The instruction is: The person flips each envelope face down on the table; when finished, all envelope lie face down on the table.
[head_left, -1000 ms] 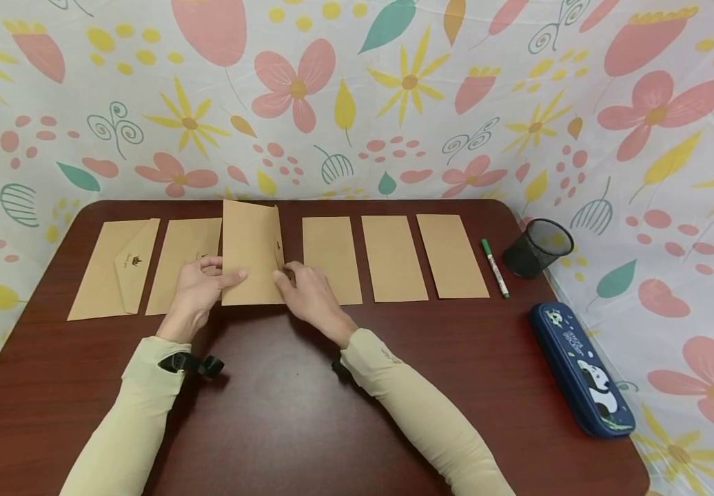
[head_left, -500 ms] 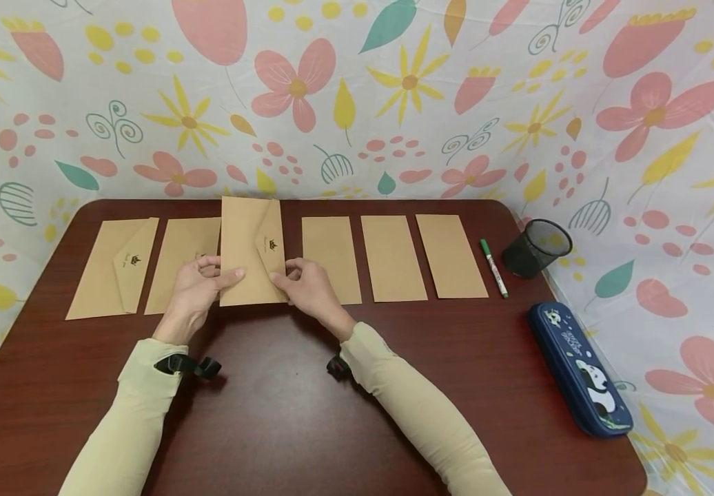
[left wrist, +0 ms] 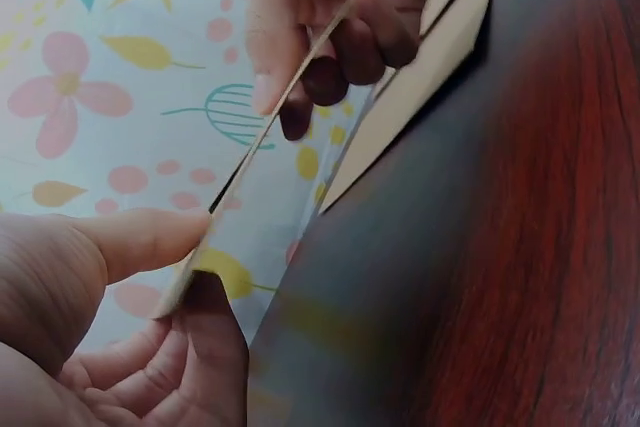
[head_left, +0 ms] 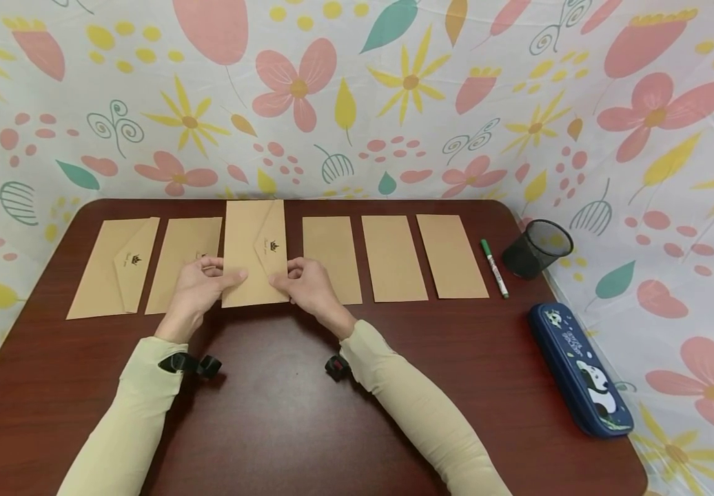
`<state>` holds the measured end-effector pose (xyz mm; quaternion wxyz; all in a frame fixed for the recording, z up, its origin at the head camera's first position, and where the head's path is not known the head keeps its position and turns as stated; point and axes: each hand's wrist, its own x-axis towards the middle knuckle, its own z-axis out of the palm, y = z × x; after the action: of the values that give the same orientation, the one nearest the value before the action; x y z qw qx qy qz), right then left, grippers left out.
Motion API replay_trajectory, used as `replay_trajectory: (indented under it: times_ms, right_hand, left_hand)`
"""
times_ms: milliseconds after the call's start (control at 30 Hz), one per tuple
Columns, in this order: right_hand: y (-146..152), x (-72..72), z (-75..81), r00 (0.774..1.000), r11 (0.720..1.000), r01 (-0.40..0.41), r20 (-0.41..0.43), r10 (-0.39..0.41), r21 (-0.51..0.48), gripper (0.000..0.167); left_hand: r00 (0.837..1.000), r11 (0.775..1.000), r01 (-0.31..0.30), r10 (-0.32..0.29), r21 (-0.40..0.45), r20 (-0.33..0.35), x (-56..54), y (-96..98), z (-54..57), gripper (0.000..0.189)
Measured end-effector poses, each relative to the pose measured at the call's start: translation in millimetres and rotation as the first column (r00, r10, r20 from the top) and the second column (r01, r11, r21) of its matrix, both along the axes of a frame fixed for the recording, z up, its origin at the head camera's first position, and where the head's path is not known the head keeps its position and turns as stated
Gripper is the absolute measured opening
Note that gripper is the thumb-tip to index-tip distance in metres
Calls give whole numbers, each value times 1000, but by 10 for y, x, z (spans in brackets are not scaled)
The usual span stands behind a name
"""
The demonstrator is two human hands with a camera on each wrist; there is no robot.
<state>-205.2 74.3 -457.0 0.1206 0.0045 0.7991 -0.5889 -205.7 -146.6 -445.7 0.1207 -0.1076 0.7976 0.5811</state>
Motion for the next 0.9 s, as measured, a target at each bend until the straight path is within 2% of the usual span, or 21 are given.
replay_trajectory:
  times_ms: [100, 233, 433, 600, 667, 733, 833, 900]
  right_hand:
    - [-1, 6, 21, 1000, 1000, 7, 0, -7, 4, 31]
    - [-6, 20, 57, 1000, 1000, 13, -11, -13, -5, 27]
    - [-23, 51, 139, 998, 999, 32, -61, -33, -20, 22]
    - [-39, 67, 209, 992, 998, 59, -113, -57, 9, 19]
    - [-46, 73, 224, 990, 997, 66, -129, -62, 27, 18]
    - [-56, 80, 236, 988, 997, 69, -141, -64, 32, 17]
    - [-71, 94, 251, 985, 997, 66, -164, -58, 40, 18]
    - [-81, 103, 257, 983, 997, 59, -176, -51, 43, 19]
  left_hand:
    - [1000, 997, 7, -7, -77, 9, 11, 6, 6, 66]
    - [1000, 989, 18, -19, -149, -6, 31, 25, -1, 63]
    - [998, 979, 30, -39, -202, -39, 52, 67, -1, 66]
    - [992, 960, -16, -20, -280, -125, 113, 161, 79, 61]
    - [981, 954, -36, -23, -297, -193, 145, 213, 113, 55]
    - [963, 953, -31, -52, -301, -266, 170, 271, 140, 48]
    - [926, 957, 16, -124, -291, -358, 197, 353, 161, 41]
    - [908, 956, 41, -158, -292, -388, 214, 399, 172, 38]
